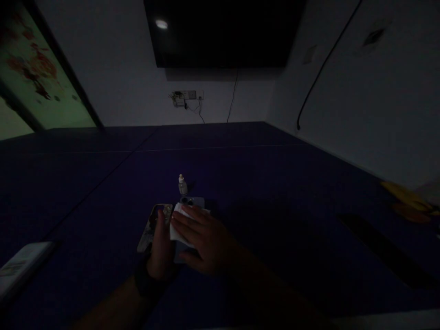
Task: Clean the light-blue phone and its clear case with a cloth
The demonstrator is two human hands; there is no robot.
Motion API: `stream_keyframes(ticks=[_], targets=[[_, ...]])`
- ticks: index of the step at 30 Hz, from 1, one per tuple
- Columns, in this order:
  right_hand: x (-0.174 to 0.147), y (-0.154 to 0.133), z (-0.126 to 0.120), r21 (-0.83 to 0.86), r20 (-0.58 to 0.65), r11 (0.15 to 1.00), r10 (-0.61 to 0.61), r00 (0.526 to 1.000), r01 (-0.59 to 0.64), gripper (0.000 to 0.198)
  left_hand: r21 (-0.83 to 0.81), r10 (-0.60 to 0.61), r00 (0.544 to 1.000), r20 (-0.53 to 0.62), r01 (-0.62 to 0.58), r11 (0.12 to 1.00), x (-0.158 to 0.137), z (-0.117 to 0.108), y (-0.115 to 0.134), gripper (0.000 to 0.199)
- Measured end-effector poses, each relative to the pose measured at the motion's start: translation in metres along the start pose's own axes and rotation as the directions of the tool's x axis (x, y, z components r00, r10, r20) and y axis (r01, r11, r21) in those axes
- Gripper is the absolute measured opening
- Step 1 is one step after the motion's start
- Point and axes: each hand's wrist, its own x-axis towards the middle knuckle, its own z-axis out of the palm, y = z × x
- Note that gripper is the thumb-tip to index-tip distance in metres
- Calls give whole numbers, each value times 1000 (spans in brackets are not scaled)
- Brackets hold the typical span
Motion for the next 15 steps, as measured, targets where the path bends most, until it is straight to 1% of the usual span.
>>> stream_keyframes(ticks=[2, 3, 5, 7, 9, 11, 13, 15], targets=[[-2, 4, -4, 12, -15, 1000, -24, 1000, 24, 62, -3, 6, 1000, -16, -6, 1000, 0, -1, 0, 59], [-4, 7, -6, 12, -35, 1000, -17, 999, 18, 56, -6, -2, 1000, -8, 2, 1000, 1, -2, 0, 59], [-8, 14, -9, 3, -82, 999, 35, 996, -35, 48, -11, -20, 1000, 12, 20, 1000, 2, -3, -1, 60], [-9, 17, -10, -1, -104, 997, 73, 992, -74, 51, -14, -36, 999, 24, 36, 999, 4, -5, -1, 62], [-7, 15, -8, 13, -72, 999, 48, 996, -47, 58, -18, -35, 999, 12, 35, 999, 5, -6, -2, 63], [-5, 11, -6, 46, -26, 999, -2, 1000, 4, 61, -23, -30, 1000, -6, 30, 999, 5, -6, -2, 63], [-5, 10, -5, 77, -23, 997, -30, 999, 32, 54, -22, -30, 999, -16, 30, 999, 5, -7, -2, 63], [-5, 11, -5, 65, -64, 998, -2, 998, 6, 47, -16, -41, 999, -11, 40, 999, 4, -7, -2, 59]])
